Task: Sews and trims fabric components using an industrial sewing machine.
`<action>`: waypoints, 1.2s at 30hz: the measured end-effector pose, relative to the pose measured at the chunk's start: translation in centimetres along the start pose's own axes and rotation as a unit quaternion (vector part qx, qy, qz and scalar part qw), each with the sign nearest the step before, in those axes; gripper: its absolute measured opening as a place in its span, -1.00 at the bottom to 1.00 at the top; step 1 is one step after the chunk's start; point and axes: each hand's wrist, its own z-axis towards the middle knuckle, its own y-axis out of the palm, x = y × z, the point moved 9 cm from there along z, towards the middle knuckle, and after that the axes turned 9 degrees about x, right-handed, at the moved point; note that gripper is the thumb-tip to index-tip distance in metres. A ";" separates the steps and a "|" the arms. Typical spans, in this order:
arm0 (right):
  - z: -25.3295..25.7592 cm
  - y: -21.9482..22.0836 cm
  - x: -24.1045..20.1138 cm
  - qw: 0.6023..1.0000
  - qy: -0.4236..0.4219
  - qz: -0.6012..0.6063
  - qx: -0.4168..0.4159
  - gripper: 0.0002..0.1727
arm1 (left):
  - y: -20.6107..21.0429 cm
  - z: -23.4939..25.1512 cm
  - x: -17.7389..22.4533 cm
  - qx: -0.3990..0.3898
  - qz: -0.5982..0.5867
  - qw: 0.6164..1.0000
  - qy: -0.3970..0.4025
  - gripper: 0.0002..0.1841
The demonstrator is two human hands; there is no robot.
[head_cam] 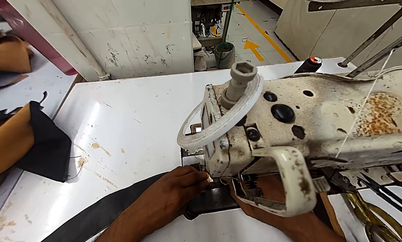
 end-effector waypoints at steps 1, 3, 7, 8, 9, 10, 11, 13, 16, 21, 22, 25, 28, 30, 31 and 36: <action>0.1 -0.1 0.0 1.000 0.003 -0.003 0.003 -0.63 | 0.0 0.0 -0.1 0.001 0.002 1.000 -0.001 -0.70; 0.2 -0.2 0.2 1.000 0.008 -0.007 0.013 -0.65 | 0.1 0.1 -0.3 0.000 0.004 1.000 -0.005 -0.69; 0.3 -0.4 0.5 0.999 0.012 -0.013 0.031 -0.68 | 0.4 0.3 -0.8 -0.007 -0.005 1.000 -0.008 -0.70; 0.3 -0.3 0.5 0.999 0.009 -0.015 0.031 -0.67 | 0.5 0.3 -0.9 -0.008 -0.005 1.000 -0.008 -0.70; 0.4 -0.3 0.5 0.999 0.007 -0.016 0.029 -0.67 | 0.5 0.4 -1.0 -0.011 -0.003 1.000 -0.007 -0.71; 0.4 -0.3 0.5 0.999 0.007 -0.019 0.032 -0.66 | 0.5 0.6 -1.0 -0.012 0.000 1.000 -0.004 -0.71; 0.4 -0.3 0.5 0.999 0.005 -0.022 0.034 -0.65 | 0.4 0.7 -1.0 -0.012 0.004 1.000 0.000 -0.71; 0.5 -0.2 0.5 0.999 0.003 -0.025 0.035 -0.64 | 0.1 1.0 -0.8 -0.006 0.022 1.000 0.007 -0.71; 0.6 -0.3 0.4 0.999 0.000 -0.031 0.031 -0.64 | 0.0 1.0 -0.9 0.000 0.028 1.000 0.011 -0.71; 0.5 0.2 0.6 0.999 -0.002 -0.035 0.017 -0.62 | 0.1 1.0 -1.0 0.004 0.035 0.999 0.017 -0.71; 0.5 0.2 0.6 0.999 -0.003 -0.039 0.016 -0.62 | 0.1 1.0 -0.9 0.003 0.038 0.999 0.017 -0.71; 0.4 0.2 0.6 0.999 -0.005 -0.035 0.014 -0.61 | 0.1 1.0 -0.8 0.006 0.041 0.999 0.021 -0.71; 0.5 0.1 0.5 0.999 -0.009 -0.033 0.023 -0.62 | 0.1 0.9 -0.8 0.009 0.044 0.999 0.023 -0.71; 0.6 -0.3 0.6 0.999 0.006 -0.032 0.040 -0.63 | 0.2 0.9 -0.9 0.007 0.044 0.999 0.019 -0.71; 0.8 -0.5 0.8 0.998 0.020 -0.032 0.050 -0.63 | 0.2 0.9 -0.8 0.005 0.044 0.999 0.017 -0.71; 3.0 -2.0 1.6 0.997 0.079 -0.007 0.024 -0.80 | -0.1 1.1 -0.4 0.007 0.038 0.999 0.027 -0.73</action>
